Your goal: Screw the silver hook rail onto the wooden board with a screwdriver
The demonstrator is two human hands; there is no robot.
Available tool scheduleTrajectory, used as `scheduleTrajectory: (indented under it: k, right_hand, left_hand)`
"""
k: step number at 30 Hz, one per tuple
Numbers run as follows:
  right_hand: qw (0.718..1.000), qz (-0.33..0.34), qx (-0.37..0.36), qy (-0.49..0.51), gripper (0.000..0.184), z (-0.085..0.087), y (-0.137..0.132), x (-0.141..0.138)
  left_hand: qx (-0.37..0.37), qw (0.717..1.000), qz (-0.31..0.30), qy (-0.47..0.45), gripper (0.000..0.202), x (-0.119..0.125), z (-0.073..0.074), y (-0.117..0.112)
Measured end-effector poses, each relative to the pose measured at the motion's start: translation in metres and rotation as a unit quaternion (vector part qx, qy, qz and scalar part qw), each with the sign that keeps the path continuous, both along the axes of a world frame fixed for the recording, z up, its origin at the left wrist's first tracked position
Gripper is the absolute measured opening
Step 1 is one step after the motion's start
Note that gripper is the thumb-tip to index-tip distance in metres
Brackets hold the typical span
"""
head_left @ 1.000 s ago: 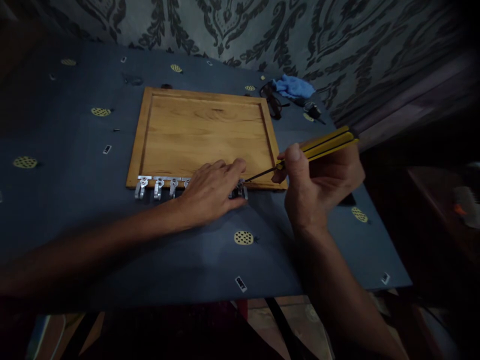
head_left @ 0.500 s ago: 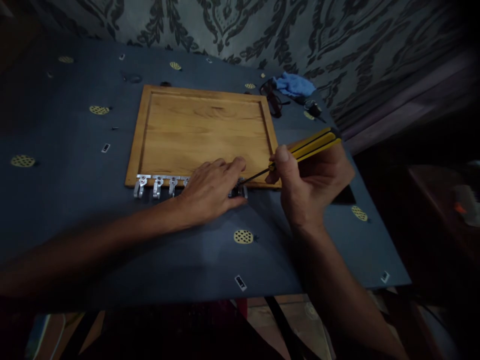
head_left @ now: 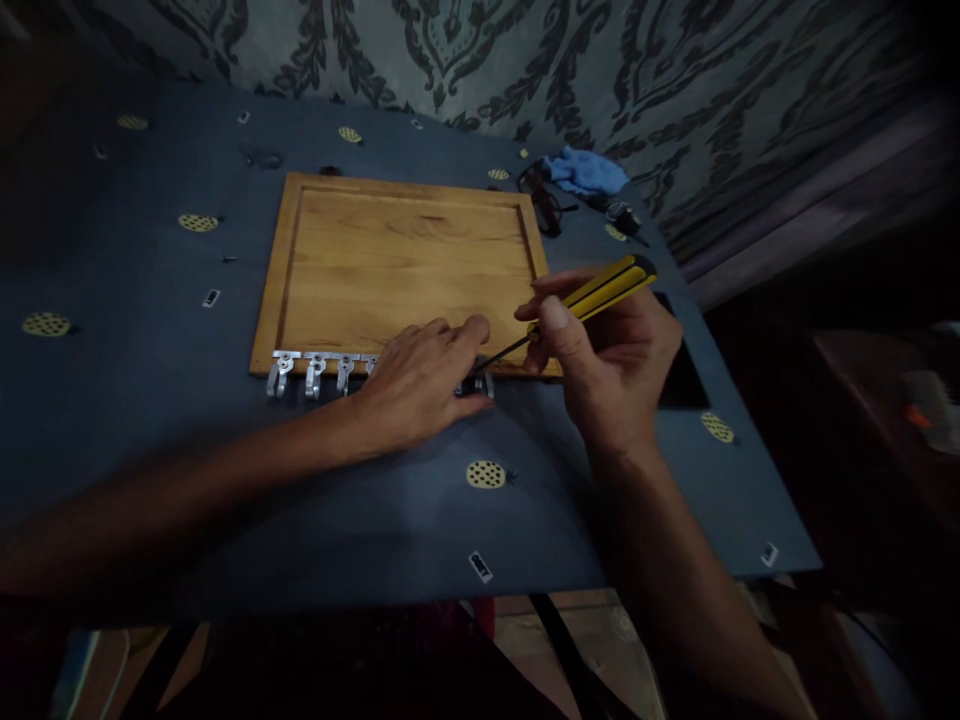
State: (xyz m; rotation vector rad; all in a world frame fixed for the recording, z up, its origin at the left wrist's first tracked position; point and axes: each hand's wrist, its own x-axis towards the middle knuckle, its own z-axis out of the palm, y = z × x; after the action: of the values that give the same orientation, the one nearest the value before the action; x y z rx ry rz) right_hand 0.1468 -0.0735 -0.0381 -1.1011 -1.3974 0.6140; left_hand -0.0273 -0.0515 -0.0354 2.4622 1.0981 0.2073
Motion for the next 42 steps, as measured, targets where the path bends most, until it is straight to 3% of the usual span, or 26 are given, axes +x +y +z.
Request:
scheduleTrajectory:
  k: [5, 15, 20, 24, 28, 35, 42]
  right_hand:
    - [0.999, 0.025, 0.014, 0.014, 0.032, 0.002, 0.000, 0.006]
    - [0.999, -0.024, 0.038, 0.016, 0.026, 0.006, -0.003, -0.001]
    - [0.999, 0.028, 0.005, 0.038, 0.020, 0.009, -0.002, 0.004]
    - [0.998, 0.063, -0.012, 0.016, 0.024, 0.011, -0.003, 0.012]
    - [1.000, 0.024, 0.011, -0.004, 0.019, 0.010, -0.004, 0.010]
    - [0.985, -0.114, 0.066, -0.108, 0.014, 0.007, -0.009, 0.002]
    - [0.974, -0.156, 0.123, -0.106, 0.015, -0.001, -0.011, -0.004]
  left_hand:
    - [-0.004, 1.000, 0.004, 0.004, 0.049, 0.000, 0.000, 0.000]
    - [0.023, 1.000, -0.002, -0.009, 0.048, -0.001, -0.002, 0.000]
    - [0.015, 1.000, 0.000, 0.000, 0.049, 0.000, -0.002, 0.000]
    - [0.010, 1.000, 0.000, 0.004, 0.051, 0.001, -0.001, 0.000]
    - [0.007, 1.000, -0.001, 0.005, 0.049, 0.000, 0.001, -0.001]
    - [0.015, 1.000, -0.002, -0.002, 0.050, 0.000, -0.003, -0.001]
    - [0.000, 1.000, 0.004, 0.014, 0.049, 0.001, 0.002, -0.001]
